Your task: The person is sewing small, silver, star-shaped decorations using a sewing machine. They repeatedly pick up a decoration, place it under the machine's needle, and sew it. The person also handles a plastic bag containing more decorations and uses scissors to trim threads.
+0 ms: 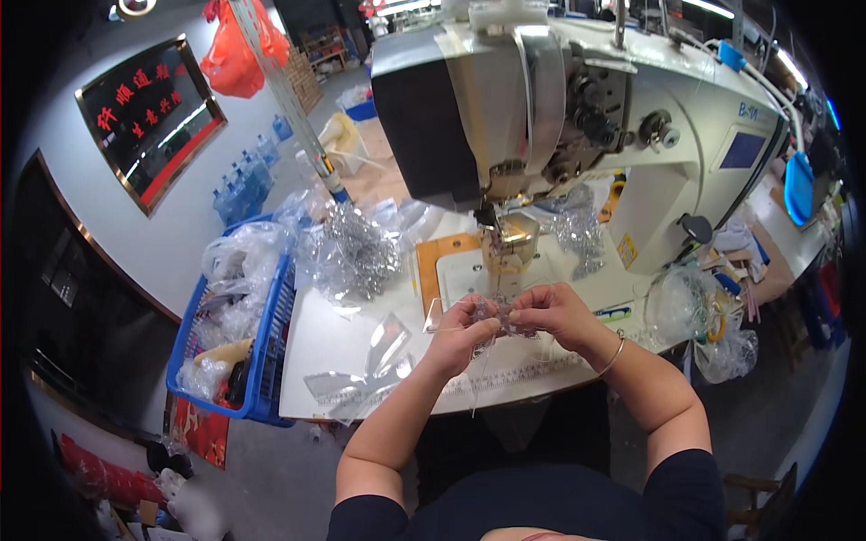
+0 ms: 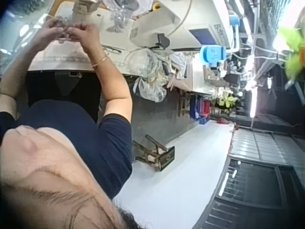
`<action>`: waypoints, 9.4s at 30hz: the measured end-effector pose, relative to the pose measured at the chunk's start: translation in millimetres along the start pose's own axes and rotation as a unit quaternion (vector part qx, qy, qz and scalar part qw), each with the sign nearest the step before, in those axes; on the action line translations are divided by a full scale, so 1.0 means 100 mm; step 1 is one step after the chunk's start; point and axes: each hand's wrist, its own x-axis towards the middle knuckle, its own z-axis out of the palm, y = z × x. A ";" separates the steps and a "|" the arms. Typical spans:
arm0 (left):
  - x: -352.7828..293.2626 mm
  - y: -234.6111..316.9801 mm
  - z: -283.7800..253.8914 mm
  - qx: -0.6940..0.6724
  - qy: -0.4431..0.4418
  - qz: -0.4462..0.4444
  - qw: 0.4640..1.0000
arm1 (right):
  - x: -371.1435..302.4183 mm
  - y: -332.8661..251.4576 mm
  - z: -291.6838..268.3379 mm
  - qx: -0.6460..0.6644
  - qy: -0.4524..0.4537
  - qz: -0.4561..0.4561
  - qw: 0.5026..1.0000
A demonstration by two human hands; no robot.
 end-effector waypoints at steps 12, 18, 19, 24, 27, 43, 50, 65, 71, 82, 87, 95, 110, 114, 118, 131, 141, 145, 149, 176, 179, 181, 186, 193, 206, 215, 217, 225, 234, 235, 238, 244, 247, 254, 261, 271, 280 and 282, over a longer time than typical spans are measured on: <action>0.61 0.87 0.28 0.051 0.058 -0.115 0.990 | 0.34 -0.61 -0.15 0.068 0.046 0.064 0.995; 0.76 1.00 0.25 0.101 0.092 -0.119 0.983 | 0.41 -0.86 -0.07 -0.047 0.126 0.022 0.991; 0.79 1.00 0.25 0.107 0.101 -0.115 0.982 | 0.42 -0.86 -0.08 -0.080 0.144 0.004 0.986; 0.84 1.02 0.16 0.171 0.058 0.000 0.984 | 0.51 -0.96 -0.05 -0.292 0.178 -0.059 0.938; 0.82 1.12 0.19 0.169 0.035 -0.021 0.985 | 0.64 -0.76 -0.19 -0.294 0.191 -0.197 0.916; 0.78 1.23 0.20 0.125 0.045 -0.073 0.988 | 0.67 -0.77 -0.15 -0.290 0.215 -0.184 0.914; 0.77 1.25 0.13 0.167 -0.006 -0.069 0.984 | 0.65 -0.82 -0.17 -0.332 0.203 -0.166 0.906; 0.77 1.26 0.15 0.194 0.041 -0.064 0.978 | 0.64 -0.87 -0.18 -0.299 0.171 -0.133 0.929; 0.83 1.21 0.05 0.165 0.014 -0.078 0.983 | 0.66 -0.85 -0.20 -0.349 0.157 -0.130 0.915; -0.03 0.44 0.13 0.136 0.011 -0.031 0.990 | -0.14 -0.03 0.03 -0.106 0.101 -0.170 0.975; -0.17 0.28 0.10 0.078 0.040 -0.023 0.996 | -0.23 0.11 0.10 -0.030 0.091 -0.110 0.989; -0.26 0.08 0.08 0.086 0.118 0.022 0.989 | -0.25 0.12 -0.06 -0.044 0.073 -0.088 0.992; -0.48 -0.24 0.17 -0.026 0.282 0.102 0.954 | -0.52 0.60 -0.67 -0.411 0.330 -0.247 0.813; -0.51 -0.26 0.24 -0.044 0.285 0.096 0.953 | -0.53 0.41 0.18 -0.417 0.212 -0.282 0.838; -0.54 -0.27 0.29 -0.051 0.280 0.094 0.954 | -0.51 0.41 0.50 -0.441 0.133 -0.306 0.833; -0.62 -0.33 0.30 -0.052 0.246 0.088 0.964 | -0.46 0.48 0.49 -0.381 0.143 -0.344 0.846; -0.69 -0.24 0.22 0.499 0.169 0.358 0.771 | -0.63 0.24 0.21 -0.237 0.241 -0.360 0.870; -0.70 -0.15 0.05 0.627 0.041 0.530 0.570 | -0.75 0.14 0.11 -0.241 0.216 -0.308 0.895; -0.77 -0.16 0.03 0.648 -0.003 0.582 0.492 | -0.69 0.34 0.19 -0.098 0.110 -0.059 0.987; -0.74 -0.09 0.08 0.678 -0.001 0.550 0.488 | -0.84 0.26 0.46 -0.522 0.171 -0.289 0.784; -0.75 -0.09 0.10 0.683 0.009 0.547 0.484 | -0.81 0.30 0.50 -0.532 0.199 -0.317 0.760; -0.75 -0.09 0.11 0.684 0.016 0.546 0.483 | -0.80 0.29 0.53 -0.542 0.198 -0.318 0.752; -0.72 -0.10 0.14 0.683 0.029 0.548 0.481 | -0.78 0.28 0.61 -0.562 0.209 -0.305 0.740; -0.69 -0.14 0.16 0.678 0.049 0.540 0.497 | -0.73 0.29 0.65 -0.563 0.222 -0.299 0.738; -0.67 -0.17 0.14 0.676 0.045 0.528 0.511 | -0.66 0.37 0.62 -0.553 0.222 -0.312 0.740; -0.64 -0.18 0.17 0.678 0.026 0.533 0.505 | -0.69 0.29 0.60 -0.572 0.206 -0.281 0.743; -0.63 -0.19 0.14 0.676 0.013 0.537 0.504 | -0.69 0.27 0.57 -0.567 0.193 -0.266 0.755; -0.64 -0.21 0.10 0.648 0.000 0.552 0.525 | -0.62 0.30 0.47 -0.518 0.165 -0.275 0.793; -0.66 -0.20 0.09 0.608 0.031 0.466 0.642 | -0.63 0.36 0.32 -0.394 0.209 -0.282 0.850; -0.65 -0.17 0.09 0.565 0.068 0.438 0.696 | -0.63 0.35 0.28 -0.377 0.225 -0.278 0.854; -0.68 -0.02 0.23 0.294 0.201 0.224 0.907 | -0.60 0.50 -0.07 -0.452 0.290 -0.211 0.816; -0.69 0.08 0.11 -0.078 0.154 0.038 0.984 | -0.69 0.69 -0.44 -0.613 0.341 -0.219 0.678; -0.80 0.00 0.21 -0.013 0.117 0.093 0.989 | -0.78 0.61 -0.26 -0.409 0.295 -0.298 0.811; -1.00 -0.05 0.44 0.072 0.076 0.071 0.992 | -0.96 0.56 0.19 0.081 -0.080 -0.006 0.993; -1.02 -0.05 0.25 0.214 0.240 0.204 0.925 | -0.86 0.59 0.36 0.077 0.049 -0.054 0.994; -0.88 -0.57 0.47 -0.167 0.080 0.094 0.978 | -0.68 0.80 0.71 0.126 0.144 -0.189 0.963; -0.79 -0.27 0.47 -0.160 0.130 0.106 0.973 | -0.86 0.81 0.21 0.086 0.099 -0.166 0.977; -0.73 -0.24 0.39 -0.144 0.125 0.084 0.978 | -0.76 0.75 0.09 0.086 0.130 -0.134 0.979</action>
